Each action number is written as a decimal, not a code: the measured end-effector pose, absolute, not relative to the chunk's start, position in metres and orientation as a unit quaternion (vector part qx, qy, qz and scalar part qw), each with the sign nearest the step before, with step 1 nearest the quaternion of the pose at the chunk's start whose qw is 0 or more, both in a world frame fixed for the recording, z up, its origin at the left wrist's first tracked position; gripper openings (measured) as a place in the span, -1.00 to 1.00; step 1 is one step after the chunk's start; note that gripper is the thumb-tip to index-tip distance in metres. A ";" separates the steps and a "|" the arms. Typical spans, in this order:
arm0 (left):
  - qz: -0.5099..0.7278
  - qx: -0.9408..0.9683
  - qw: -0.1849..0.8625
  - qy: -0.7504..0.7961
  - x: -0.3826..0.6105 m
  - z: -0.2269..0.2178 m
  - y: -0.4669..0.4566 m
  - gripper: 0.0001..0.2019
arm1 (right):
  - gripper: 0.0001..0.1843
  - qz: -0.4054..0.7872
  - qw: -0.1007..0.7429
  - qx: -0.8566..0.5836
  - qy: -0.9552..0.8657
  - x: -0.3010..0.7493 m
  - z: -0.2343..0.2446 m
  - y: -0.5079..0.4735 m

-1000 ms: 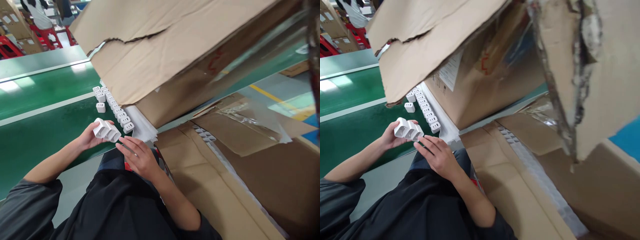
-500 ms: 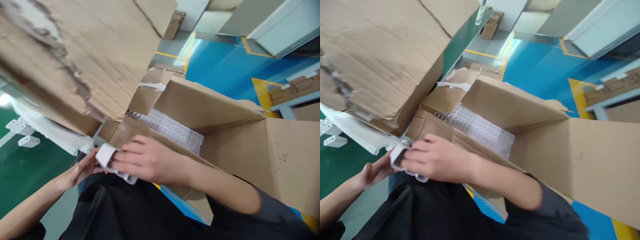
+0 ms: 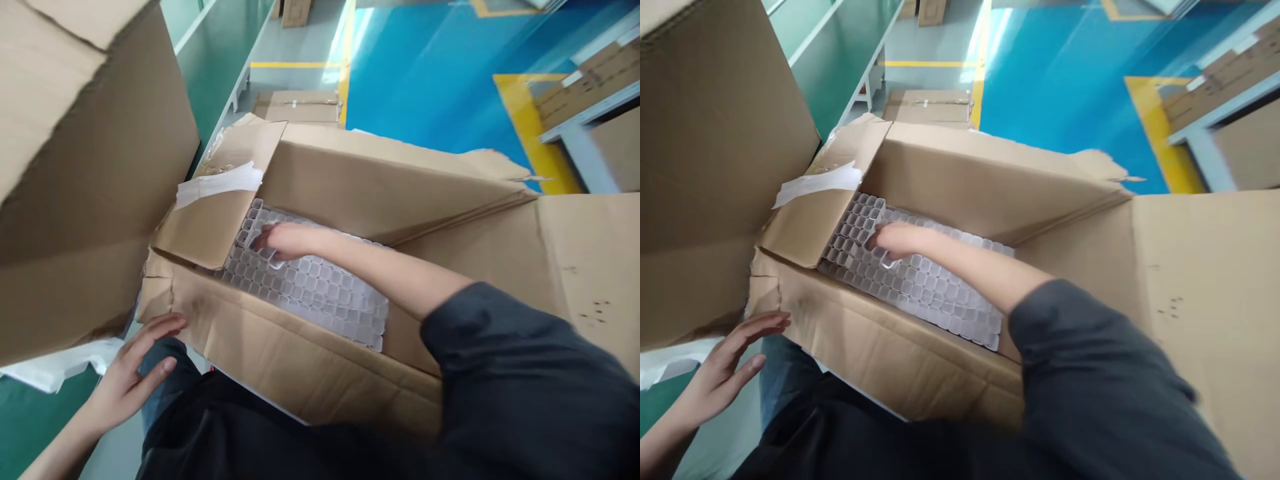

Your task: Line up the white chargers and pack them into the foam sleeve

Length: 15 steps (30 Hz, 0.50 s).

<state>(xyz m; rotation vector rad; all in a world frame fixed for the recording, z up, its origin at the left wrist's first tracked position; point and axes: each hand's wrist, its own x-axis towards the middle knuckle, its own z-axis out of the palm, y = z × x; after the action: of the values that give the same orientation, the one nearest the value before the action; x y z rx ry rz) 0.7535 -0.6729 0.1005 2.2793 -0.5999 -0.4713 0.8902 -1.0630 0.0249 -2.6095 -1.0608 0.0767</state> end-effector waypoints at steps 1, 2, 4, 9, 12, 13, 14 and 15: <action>-0.182 0.887 0.354 -0.233 0.752 0.098 -0.672 -0.57 | -0.56 0.069 0.128 -0.900 -0.411 0.897 0.012 -1.050; -0.184 0.891 0.350 -0.223 0.750 0.095 -0.669 -0.57 | -0.51 0.113 0.099 -0.880 -0.450 0.902 0.002 -1.037; -0.196 0.898 0.351 -0.177 0.744 0.089 -0.660 -0.57 | -0.48 0.162 0.072 -0.848 -0.500 0.909 -0.013 -1.017; -0.215 0.895 0.391 -0.018 0.728 0.075 -0.646 -0.64 | -0.53 0.158 0.114 -0.810 -0.553 0.913 -0.038 -0.997; -0.223 0.883 0.412 0.013 0.727 0.070 -0.654 -0.65 | -0.57 0.123 0.139 -0.798 -0.574 0.913 -0.053 -0.990; -0.228 0.881 0.413 0.014 0.727 0.068 -0.658 -0.65 | -0.59 0.111 0.149 -0.795 -0.577 0.913 -0.058 -0.987; -0.233 0.880 0.413 0.014 0.727 0.067 -0.662 -0.65 | -0.61 0.101 0.160 -0.795 -0.576 0.914 -0.063 -0.983; -0.237 0.879 0.413 0.013 0.728 0.066 -0.665 -0.65 | -0.63 0.095 0.174 -0.798 -0.569 0.914 -0.067 -0.978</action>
<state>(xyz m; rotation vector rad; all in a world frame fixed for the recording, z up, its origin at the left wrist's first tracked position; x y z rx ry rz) 0.7276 -0.6653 0.0658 2.2113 0.0337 -0.5970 0.9145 -0.9777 -0.0668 -2.2630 -1.6135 0.2682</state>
